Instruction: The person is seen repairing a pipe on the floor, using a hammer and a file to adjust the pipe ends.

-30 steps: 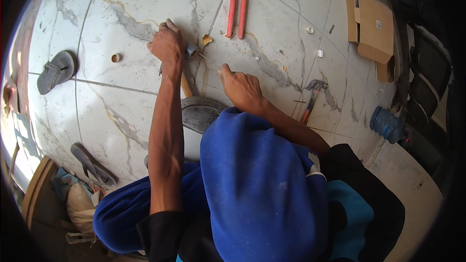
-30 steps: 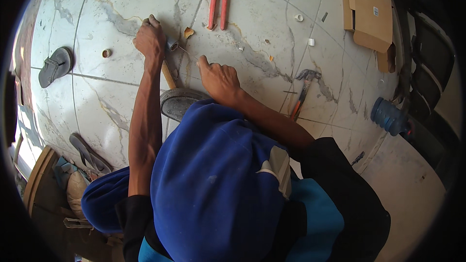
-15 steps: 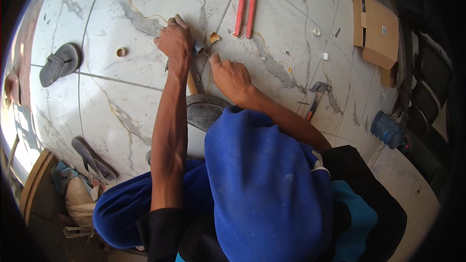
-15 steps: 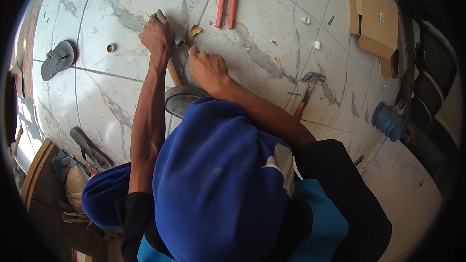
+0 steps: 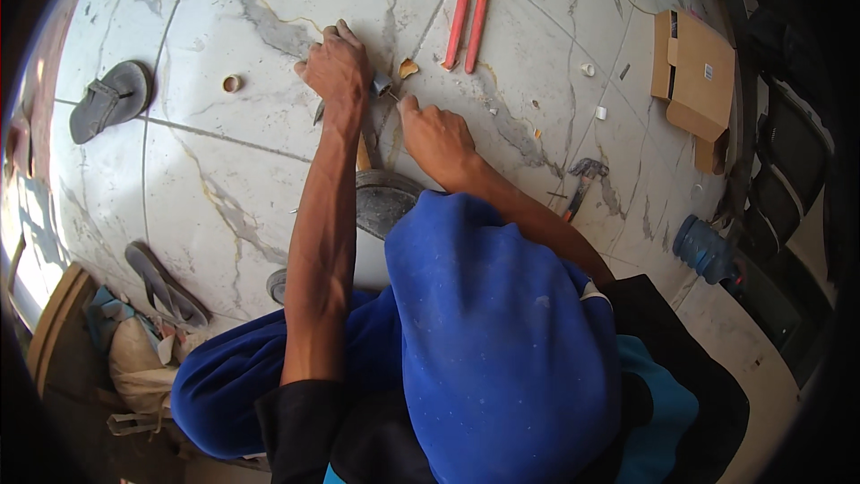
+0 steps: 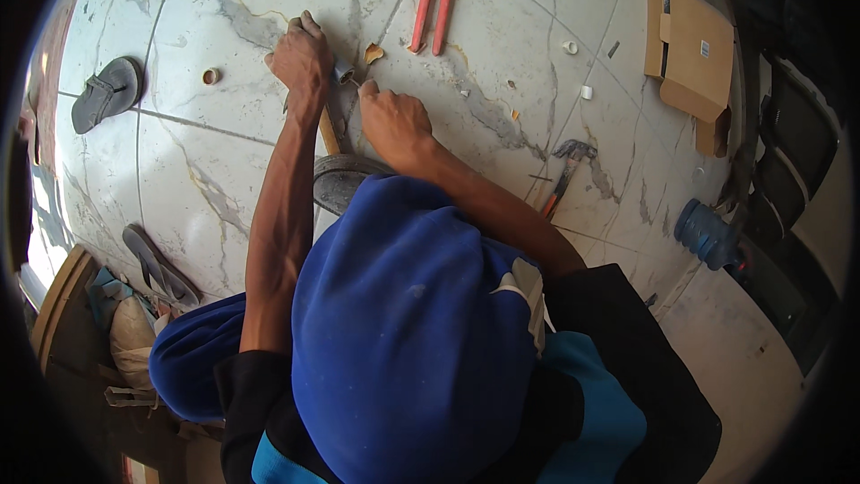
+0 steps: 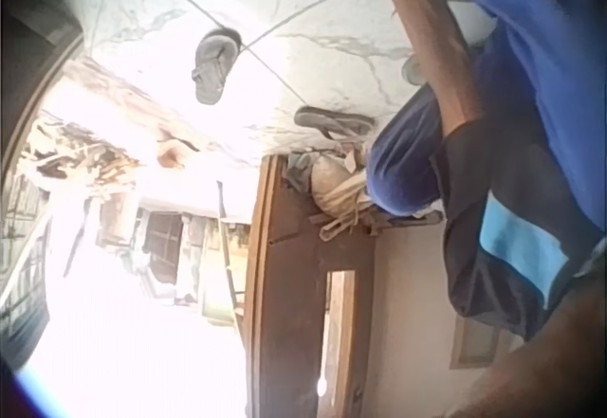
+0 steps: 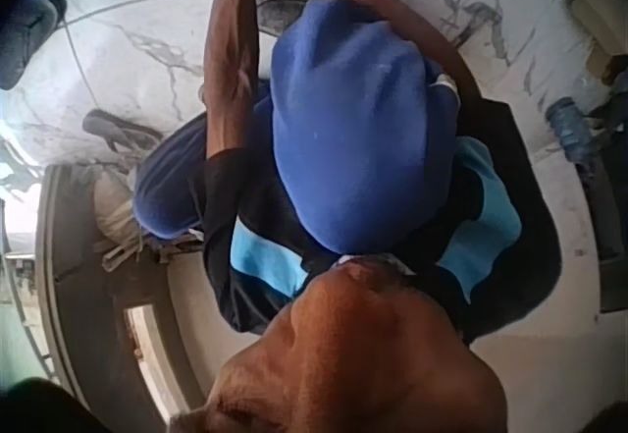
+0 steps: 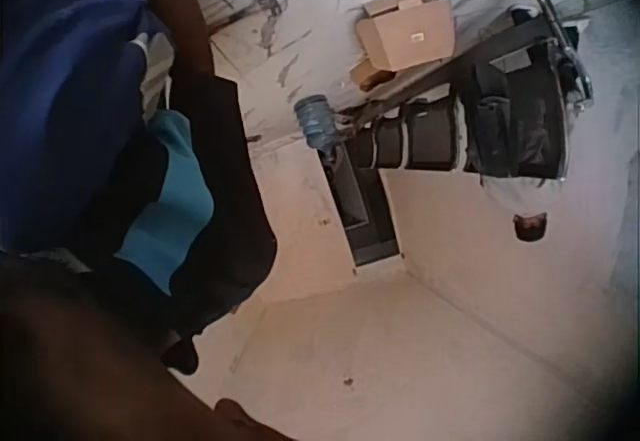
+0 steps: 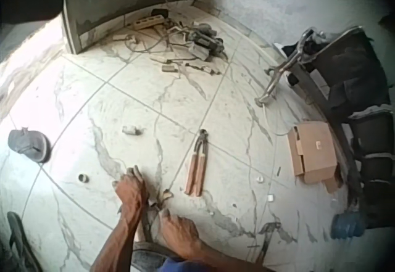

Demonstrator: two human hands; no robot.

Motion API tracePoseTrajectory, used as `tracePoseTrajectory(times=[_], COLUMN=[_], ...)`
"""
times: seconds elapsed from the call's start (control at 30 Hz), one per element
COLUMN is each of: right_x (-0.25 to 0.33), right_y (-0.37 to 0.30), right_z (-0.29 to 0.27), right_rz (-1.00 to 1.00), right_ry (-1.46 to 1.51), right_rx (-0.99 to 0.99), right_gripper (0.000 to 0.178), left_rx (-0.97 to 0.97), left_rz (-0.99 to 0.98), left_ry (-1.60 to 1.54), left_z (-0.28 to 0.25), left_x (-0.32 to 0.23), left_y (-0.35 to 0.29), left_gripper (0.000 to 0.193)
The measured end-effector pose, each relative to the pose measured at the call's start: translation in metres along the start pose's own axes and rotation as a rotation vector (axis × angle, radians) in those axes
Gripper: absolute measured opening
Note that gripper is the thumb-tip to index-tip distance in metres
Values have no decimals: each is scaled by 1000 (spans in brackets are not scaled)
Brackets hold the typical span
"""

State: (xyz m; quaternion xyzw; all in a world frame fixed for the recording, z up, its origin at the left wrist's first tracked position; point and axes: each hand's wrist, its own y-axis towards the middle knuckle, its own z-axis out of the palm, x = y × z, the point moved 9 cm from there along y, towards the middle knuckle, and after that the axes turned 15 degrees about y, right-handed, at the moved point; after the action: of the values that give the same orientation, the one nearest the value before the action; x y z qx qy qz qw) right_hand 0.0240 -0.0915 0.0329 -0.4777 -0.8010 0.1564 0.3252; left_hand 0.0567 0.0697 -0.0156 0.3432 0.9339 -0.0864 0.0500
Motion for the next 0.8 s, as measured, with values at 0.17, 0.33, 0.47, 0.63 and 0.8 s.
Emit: tracePoseTrajectory(times=[0.17,0.33,0.47,0.63,0.8], right_x=[0,9,-7,-10,-5], right_y=[4,13,12,-2,13], right_z=[6,-5,0,2,-1], right_rz=[-68,-105,-35,-5,-67], right_ry=[32,-9,-12,-15,-19], right_rx=[-40,-41,-30,-36,-57], right_gripper=[13,16,15,14,15], left_rx=[-18,-46,-28,-41,21], left_rz=[-16,-22,-24,-38,-6], left_ry=[-7,-44,-29,-59,-52], left_z=[-2,-5,-5,-5,-3], left_x=[4,1,0,4,1], left_y=[4,5,7,6,7], left_gripper=[37,38,38,37,44])
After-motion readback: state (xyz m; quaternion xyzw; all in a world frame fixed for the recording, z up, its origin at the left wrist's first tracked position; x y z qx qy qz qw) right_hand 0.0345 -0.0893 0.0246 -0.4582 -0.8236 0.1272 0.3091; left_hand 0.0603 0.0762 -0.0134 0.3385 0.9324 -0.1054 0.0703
